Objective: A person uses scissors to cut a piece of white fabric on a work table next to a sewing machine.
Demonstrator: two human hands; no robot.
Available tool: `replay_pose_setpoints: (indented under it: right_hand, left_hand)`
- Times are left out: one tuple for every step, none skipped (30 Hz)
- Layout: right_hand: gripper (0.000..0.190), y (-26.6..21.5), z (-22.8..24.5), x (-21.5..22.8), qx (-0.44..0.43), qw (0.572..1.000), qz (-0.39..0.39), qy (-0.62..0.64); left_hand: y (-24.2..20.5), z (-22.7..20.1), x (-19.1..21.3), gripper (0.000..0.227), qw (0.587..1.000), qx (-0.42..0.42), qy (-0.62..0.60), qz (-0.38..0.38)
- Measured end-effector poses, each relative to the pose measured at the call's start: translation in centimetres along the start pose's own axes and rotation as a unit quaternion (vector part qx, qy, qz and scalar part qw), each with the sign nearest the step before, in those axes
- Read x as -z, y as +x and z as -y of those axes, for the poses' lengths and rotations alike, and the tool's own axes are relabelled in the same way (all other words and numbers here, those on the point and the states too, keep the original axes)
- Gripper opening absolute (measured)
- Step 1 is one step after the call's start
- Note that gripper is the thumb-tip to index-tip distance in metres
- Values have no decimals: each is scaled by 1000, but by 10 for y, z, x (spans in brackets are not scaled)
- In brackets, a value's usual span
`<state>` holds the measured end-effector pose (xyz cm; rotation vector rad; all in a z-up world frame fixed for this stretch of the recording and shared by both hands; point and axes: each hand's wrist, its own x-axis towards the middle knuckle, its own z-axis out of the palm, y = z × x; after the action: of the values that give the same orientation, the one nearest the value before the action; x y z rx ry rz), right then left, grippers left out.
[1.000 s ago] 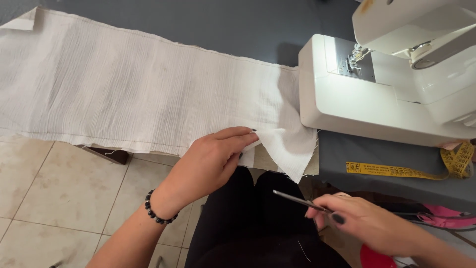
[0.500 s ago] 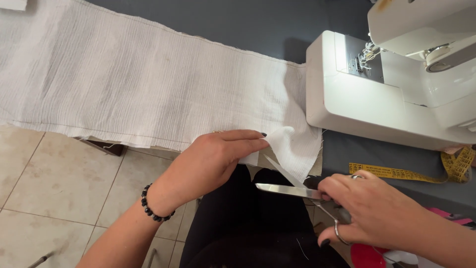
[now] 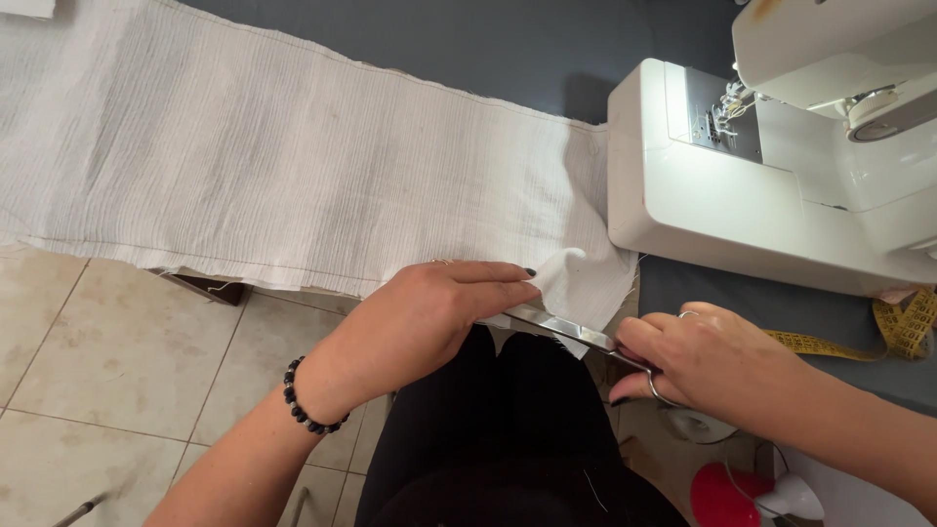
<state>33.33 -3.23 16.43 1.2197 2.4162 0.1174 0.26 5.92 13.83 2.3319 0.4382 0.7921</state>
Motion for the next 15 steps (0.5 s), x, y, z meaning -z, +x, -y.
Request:
replay_pose_setpoints:
  right_hand:
    - [64, 1, -1, 0, 12, 1000, -15, -15]
    - [64, 1, -2, -1, 13, 1000, -15, -15]
    - [64, 1, -4, -2, 16, 999, -20, -42]
    - [64, 0, -5, -3, 20, 997, -25, -68]
    - [64, 0, -6, -5, 19, 997, -25, -67]
    - [62, 0, -6, -7, 18, 998, -28, -61]
    - [61, 0, -7, -8, 17, 998, -30, -55]
    - [61, 0, -8, -8, 16, 998, -30, -54]
    - [61, 0, -9, -8, 14, 999, -32, -35]
    - [61, 1, -10, -8, 11, 999, -34, -16]
    - [61, 2, -10, -4, 11, 999, -35, -16]
    - [71, 2, -10, 0, -2, 1000, 16, -19]
    - [82, 3, -10, 4, -15, 997, 66, -21]
    - [82, 3, -10, 5, -14, 997, 67, -21]
    - [80, 3, -9, 7, -17, 997, 78, -5]
  left_hand:
    - [-1, 0, -1, 69, 1000, 7, 4, 1]
    - [-1, 0, 0, 69, 1000, 8, 4, 0]
    - [-1, 0, 0, 70, 1000, 11, 6, 1]
    - [0, 0, 0, 70, 1000, 15, 8, 1]
    - [0, 0, 0, 70, 1000, 14, 8, 2]
    - [0, 0, 0, 69, 1000, 13, 8, 0]
    - [0, 0, 0, 68, 1000, 12, 8, -3]
    - [1, 0, 1, 68, 1000, 11, 8, -2]
    - [2, -1, 1, 68, 1000, 8, 9, -5]
    - [2, -1, 2, 68, 1000, 5, 11, -8]
    - [2, -1, 3, 68, 1000, 5, 11, -9]
    - [3, -1, 4, 67, 1000, 7, 5, -8]
    - [3, -1, 5, 66, 1000, 10, -2, -6]
    - [2, -1, 3, 66, 1000, 10, -3, -6]
    - [2, -1, 3, 66, 1000, 14, -3, -4]
